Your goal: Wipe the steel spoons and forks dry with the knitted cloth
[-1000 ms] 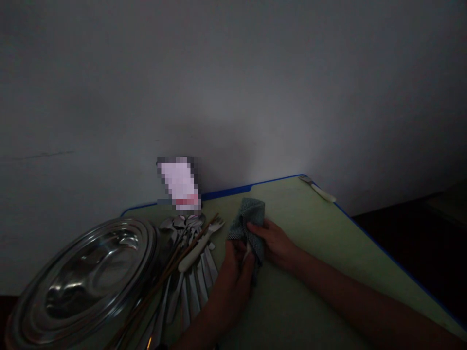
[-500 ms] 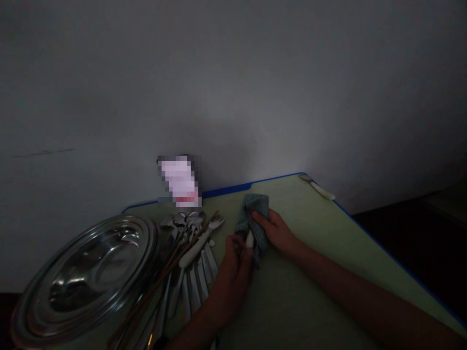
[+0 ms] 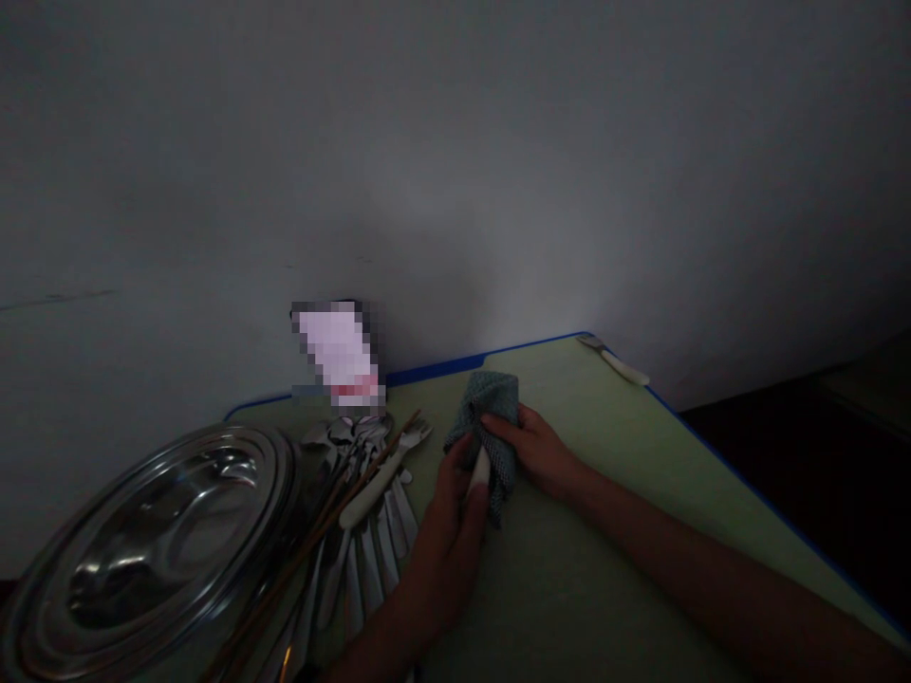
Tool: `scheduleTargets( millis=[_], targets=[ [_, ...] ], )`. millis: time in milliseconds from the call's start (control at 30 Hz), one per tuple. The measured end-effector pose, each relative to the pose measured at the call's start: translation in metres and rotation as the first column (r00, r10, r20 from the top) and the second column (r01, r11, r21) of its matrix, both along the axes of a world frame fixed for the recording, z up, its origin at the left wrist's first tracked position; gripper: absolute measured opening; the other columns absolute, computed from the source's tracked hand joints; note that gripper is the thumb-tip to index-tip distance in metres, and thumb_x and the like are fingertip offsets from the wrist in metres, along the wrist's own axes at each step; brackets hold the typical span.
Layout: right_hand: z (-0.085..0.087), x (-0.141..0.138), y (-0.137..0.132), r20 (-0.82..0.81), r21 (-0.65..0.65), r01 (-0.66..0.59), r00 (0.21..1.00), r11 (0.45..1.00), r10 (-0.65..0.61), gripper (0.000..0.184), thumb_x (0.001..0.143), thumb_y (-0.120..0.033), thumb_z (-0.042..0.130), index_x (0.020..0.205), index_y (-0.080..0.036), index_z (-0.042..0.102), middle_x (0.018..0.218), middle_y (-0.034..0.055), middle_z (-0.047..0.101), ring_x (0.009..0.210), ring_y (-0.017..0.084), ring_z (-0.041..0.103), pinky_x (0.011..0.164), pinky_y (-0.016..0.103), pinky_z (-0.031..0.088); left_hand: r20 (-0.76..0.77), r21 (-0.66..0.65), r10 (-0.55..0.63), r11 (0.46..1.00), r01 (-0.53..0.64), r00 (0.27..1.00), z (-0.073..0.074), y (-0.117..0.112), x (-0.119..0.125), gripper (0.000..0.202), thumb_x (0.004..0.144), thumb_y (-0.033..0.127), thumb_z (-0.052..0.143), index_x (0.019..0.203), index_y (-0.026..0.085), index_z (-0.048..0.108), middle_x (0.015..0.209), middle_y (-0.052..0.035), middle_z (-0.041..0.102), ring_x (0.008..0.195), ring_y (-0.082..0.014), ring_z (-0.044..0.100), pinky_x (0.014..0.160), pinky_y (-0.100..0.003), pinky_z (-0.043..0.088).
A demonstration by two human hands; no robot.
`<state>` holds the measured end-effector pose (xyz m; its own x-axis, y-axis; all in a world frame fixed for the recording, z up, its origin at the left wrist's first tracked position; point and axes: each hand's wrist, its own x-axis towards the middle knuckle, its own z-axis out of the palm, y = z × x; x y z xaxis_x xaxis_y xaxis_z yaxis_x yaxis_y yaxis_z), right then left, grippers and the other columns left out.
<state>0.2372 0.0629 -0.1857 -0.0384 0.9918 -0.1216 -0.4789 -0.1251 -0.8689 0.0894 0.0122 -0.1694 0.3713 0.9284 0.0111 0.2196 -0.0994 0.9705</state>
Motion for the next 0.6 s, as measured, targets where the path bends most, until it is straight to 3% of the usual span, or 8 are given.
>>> scheduleTargets(
  millis=[100, 300, 500, 600],
  targets=[
    [0.0001, -0.0009, 0.0018, -0.063, -0.051, -0.004, 0.998, 0.999, 0.001, 0.031, 0.069, -0.043, 0.067, 0.086, -0.017, 0.065, 0.079, 0.0039, 0.070, 0.076, 0.019, 0.064, 0.071, 0.032, 0.047, 0.017, -0.083, 0.009, 0.997, -0.007, 1.000, 0.0005, 0.0002, -0.0002, 0.051, 0.090, 0.042, 0.040, 0.135, 0.020, 0.030, 0.102, -0.0095, 0.060, 0.092, -0.0230, 0.056, 0.074, -0.033, 0.045],
    [0.0027, -0.0003, 0.0037, -0.118, -0.085, 0.004, 0.993, 0.996, -0.014, 0.033, 0.070, -0.048, 0.065, 0.082, -0.018, 0.064, 0.078, 0.0044, 0.070, 0.079, 0.019, 0.064, 0.072, 0.033, 0.047, -0.030, -0.145, -0.040, 0.989, 0.035, 0.999, 0.0047, -0.0002, -0.0004, 0.046, 0.091, 0.043, 0.036, 0.131, 0.021, 0.028, 0.081, -0.0028, 0.056, 0.070, -0.0165, 0.052, 0.061, -0.029, 0.042],
    [0.0035, 0.0023, -0.0010, -0.078, -0.041, -0.056, 0.996, 0.998, 0.053, 0.027, 0.060, -0.027, 0.077, 0.083, -0.017, 0.066, 0.074, 0.0007, 0.070, 0.068, 0.015, 0.063, 0.070, 0.030, 0.046, 0.014, -0.187, -0.057, 0.981, 0.058, 0.998, 0.0074, -0.0009, -0.0006, 0.042, 0.093, 0.042, 0.034, 0.128, 0.022, 0.025, 0.095, -0.0055, 0.057, 0.074, -0.0159, 0.054, 0.064, -0.029, 0.042],
    [0.0026, 0.0023, -0.0019, -0.079, -0.032, -0.073, 0.994, 0.997, 0.070, 0.026, 0.061, -0.027, 0.076, 0.083, -0.016, 0.066, 0.075, 0.0010, 0.070, 0.071, 0.015, 0.063, 0.074, 0.030, 0.046, 0.002, -0.155, -0.072, 0.985, 0.072, 0.997, 0.0063, -0.0011, -0.0020, 0.041, 0.092, 0.039, 0.036, 0.128, 0.022, 0.024, 0.107, -0.0084, 0.056, 0.087, -0.0192, 0.056, 0.073, -0.033, 0.043]
  ],
)
